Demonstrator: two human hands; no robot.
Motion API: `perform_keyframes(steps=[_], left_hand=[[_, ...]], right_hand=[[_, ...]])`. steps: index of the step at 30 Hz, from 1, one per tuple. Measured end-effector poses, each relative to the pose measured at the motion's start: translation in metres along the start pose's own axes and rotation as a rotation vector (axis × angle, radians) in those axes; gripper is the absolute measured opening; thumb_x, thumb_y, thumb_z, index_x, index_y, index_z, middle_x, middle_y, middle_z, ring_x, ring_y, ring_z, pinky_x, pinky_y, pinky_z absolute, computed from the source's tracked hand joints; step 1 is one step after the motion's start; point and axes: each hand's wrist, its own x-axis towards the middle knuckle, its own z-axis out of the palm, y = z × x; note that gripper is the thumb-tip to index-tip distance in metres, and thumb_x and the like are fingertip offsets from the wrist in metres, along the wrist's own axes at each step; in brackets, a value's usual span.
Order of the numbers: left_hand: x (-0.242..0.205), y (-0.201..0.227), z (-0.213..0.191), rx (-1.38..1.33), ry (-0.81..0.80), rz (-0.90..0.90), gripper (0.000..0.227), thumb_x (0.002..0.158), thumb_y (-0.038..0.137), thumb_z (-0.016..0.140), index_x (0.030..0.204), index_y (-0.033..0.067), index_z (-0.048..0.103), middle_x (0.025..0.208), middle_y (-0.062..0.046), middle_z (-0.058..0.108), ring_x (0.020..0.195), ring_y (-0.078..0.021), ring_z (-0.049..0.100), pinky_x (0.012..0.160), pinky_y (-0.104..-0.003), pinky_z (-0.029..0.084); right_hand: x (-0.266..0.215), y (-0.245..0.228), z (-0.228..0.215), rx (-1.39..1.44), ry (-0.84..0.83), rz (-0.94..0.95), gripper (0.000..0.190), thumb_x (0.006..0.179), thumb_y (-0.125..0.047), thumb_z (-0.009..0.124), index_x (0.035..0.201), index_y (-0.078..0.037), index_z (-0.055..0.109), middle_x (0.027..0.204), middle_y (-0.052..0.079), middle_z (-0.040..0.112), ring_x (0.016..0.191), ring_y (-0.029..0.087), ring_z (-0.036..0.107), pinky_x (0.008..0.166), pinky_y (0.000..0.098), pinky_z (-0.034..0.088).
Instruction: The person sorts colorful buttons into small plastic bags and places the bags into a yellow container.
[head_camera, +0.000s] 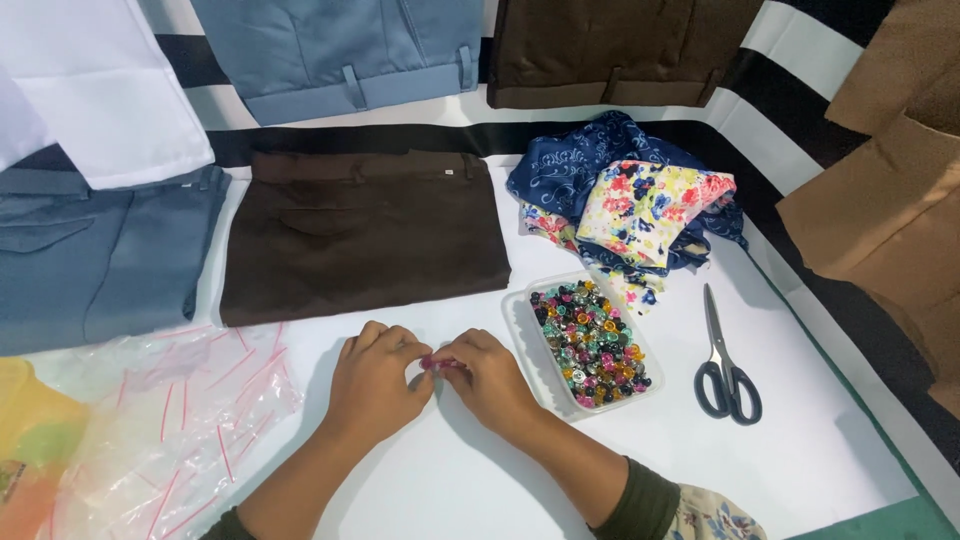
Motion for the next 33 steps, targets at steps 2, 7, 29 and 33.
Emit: perform_keyframes(steps=[2, 7, 29, 33], left_hand=[[-0.001, 0.001, -0.001, -0.006, 0.015, 0.008, 0.029, 0.088, 0.030, 0.069, 0.115, 0.0204, 0.077, 0.106, 0.002, 0.072, 0.117, -0.0159, 0.057, 0.107, -0.042, 0.044], [0.001, -0.003, 0.010, -0.060, 0.198, 0.083, 0.030, 0.086, 0.026, 0.067, 0.114, 0.0222, 0.077, 0.100, 0.003, 0.072, 0.109, -0.0159, 0.059, 0.103, -0.042, 0.047], [0.130, 0.118, 0.067, -0.043, 0.109, 0.290, 0.021, 0.090, 0.015, 0.066, 0.104, 0.0163, 0.080, 0.094, -0.005, 0.074, 0.098, -0.0234, 0.057, 0.090, -0.039, 0.040], [0.136, 0.122, 0.070, -0.004, 0.073, 0.295, 0.016, 0.085, 0.015, 0.072, 0.098, 0.0125, 0.081, 0.090, -0.008, 0.074, 0.096, -0.0259, 0.057, 0.088, -0.041, 0.037]], right_hand=[[-0.005, 0.000, -0.001, -0.002, -0.008, 0.008, 0.018, 0.091, -0.003, 0.073, 0.107, -0.010, 0.075, 0.097, 0.011, 0.070, 0.095, 0.023, 0.071, 0.081, 0.0323, 0.063], [-0.015, -0.013, -0.029, -0.146, 0.163, -0.200, 0.020, 0.087, -0.003, 0.075, 0.104, -0.013, 0.076, 0.092, 0.007, 0.068, 0.091, 0.023, 0.072, 0.080, 0.0321, 0.062], [-0.018, 0.042, -0.145, -0.291, 0.050, 0.388, 0.018, 0.086, -0.012, 0.077, 0.102, -0.013, 0.084, 0.091, 0.013, 0.078, 0.085, 0.032, 0.073, 0.077, 0.0389, 0.057], [-0.018, 0.042, -0.145, -0.260, 0.048, 0.404, 0.019, 0.084, -0.012, 0.078, 0.102, -0.011, 0.083, 0.089, 0.012, 0.078, 0.083, 0.029, 0.073, 0.075, 0.0373, 0.058]])
